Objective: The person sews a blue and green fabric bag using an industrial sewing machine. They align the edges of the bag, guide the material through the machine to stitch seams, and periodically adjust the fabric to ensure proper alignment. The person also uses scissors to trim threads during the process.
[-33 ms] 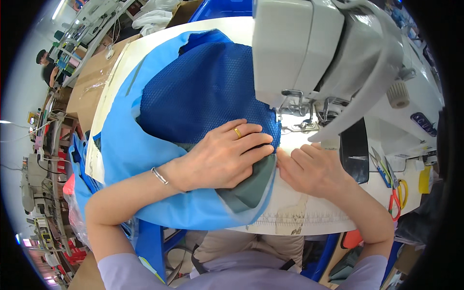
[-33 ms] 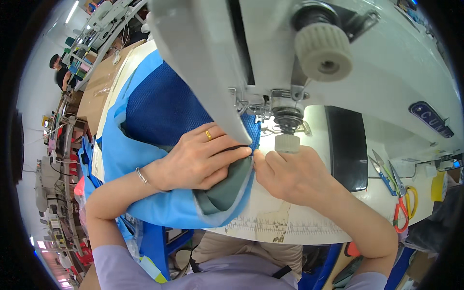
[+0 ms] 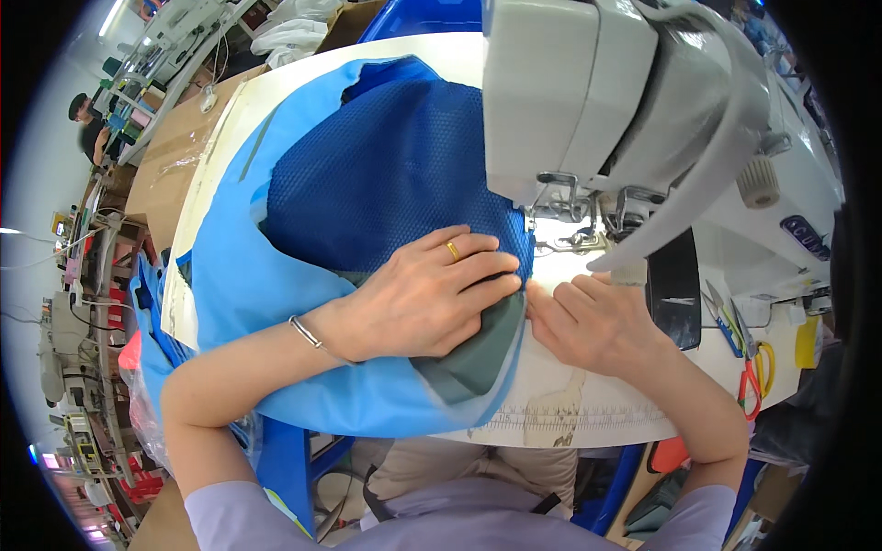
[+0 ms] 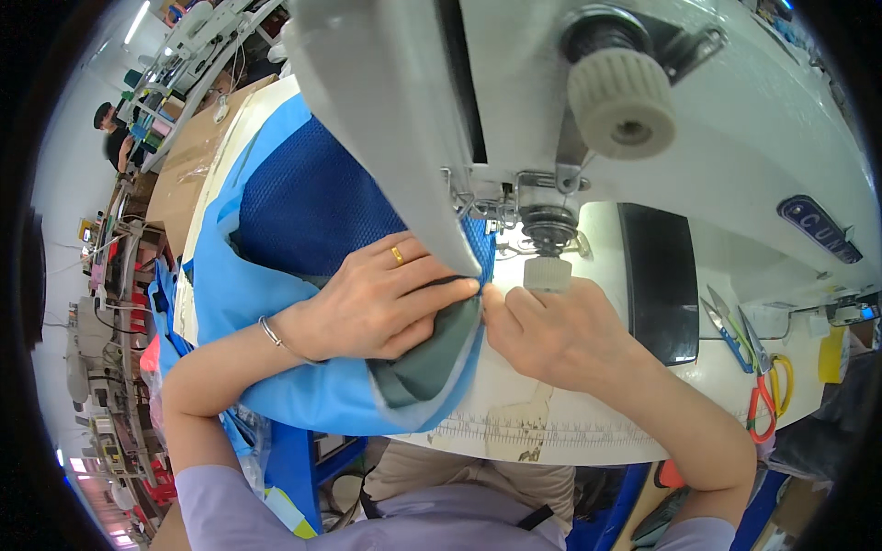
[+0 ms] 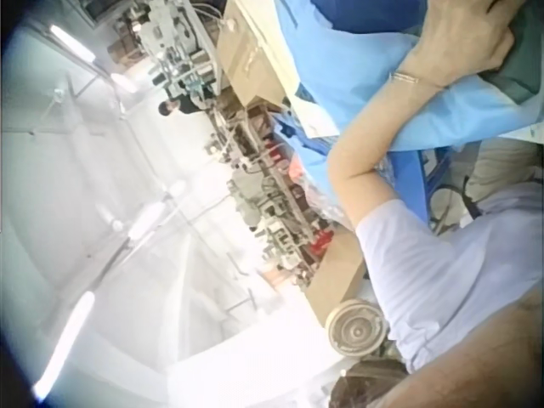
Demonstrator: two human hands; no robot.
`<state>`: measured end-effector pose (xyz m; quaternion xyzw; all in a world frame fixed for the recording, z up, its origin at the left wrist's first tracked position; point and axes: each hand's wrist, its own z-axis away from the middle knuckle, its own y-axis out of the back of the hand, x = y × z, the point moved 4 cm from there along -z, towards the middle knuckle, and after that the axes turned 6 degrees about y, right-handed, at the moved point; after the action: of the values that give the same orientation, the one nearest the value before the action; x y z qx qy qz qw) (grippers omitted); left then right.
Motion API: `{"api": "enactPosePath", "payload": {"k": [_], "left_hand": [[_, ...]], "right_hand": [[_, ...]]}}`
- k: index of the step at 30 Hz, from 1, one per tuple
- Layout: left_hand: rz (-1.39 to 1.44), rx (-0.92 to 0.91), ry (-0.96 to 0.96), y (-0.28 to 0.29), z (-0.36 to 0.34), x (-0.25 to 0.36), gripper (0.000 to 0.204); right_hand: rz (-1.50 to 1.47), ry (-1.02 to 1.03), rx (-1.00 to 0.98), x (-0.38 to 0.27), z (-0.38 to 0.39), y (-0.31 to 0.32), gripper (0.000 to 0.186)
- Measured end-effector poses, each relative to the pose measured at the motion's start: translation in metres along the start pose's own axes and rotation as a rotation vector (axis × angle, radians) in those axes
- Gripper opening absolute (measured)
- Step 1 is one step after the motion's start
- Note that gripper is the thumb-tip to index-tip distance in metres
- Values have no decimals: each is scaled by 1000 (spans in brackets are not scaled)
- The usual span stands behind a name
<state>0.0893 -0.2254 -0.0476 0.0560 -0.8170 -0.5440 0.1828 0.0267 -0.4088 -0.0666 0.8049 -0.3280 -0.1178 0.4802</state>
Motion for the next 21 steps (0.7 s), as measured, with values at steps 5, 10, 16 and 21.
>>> {"api": "enactPosePath", "payload": {"k": [5,10,16,21], "left_hand": [[-10,63,-55,-4,-5,-18,41],[-1,43,-75,-10,-10,-36,36],[-129,-78,-32,-7,-14,-37,40],[-174,-218,62,0,-20,-27,45]], "right_hand": [[41,-63,22,7,-4,-3,22],[26,-153,39,11,-5,-4,28],[53,-62,36,-1,2,-3,32],[-66,-77,46,-9,4,0,30]]}}
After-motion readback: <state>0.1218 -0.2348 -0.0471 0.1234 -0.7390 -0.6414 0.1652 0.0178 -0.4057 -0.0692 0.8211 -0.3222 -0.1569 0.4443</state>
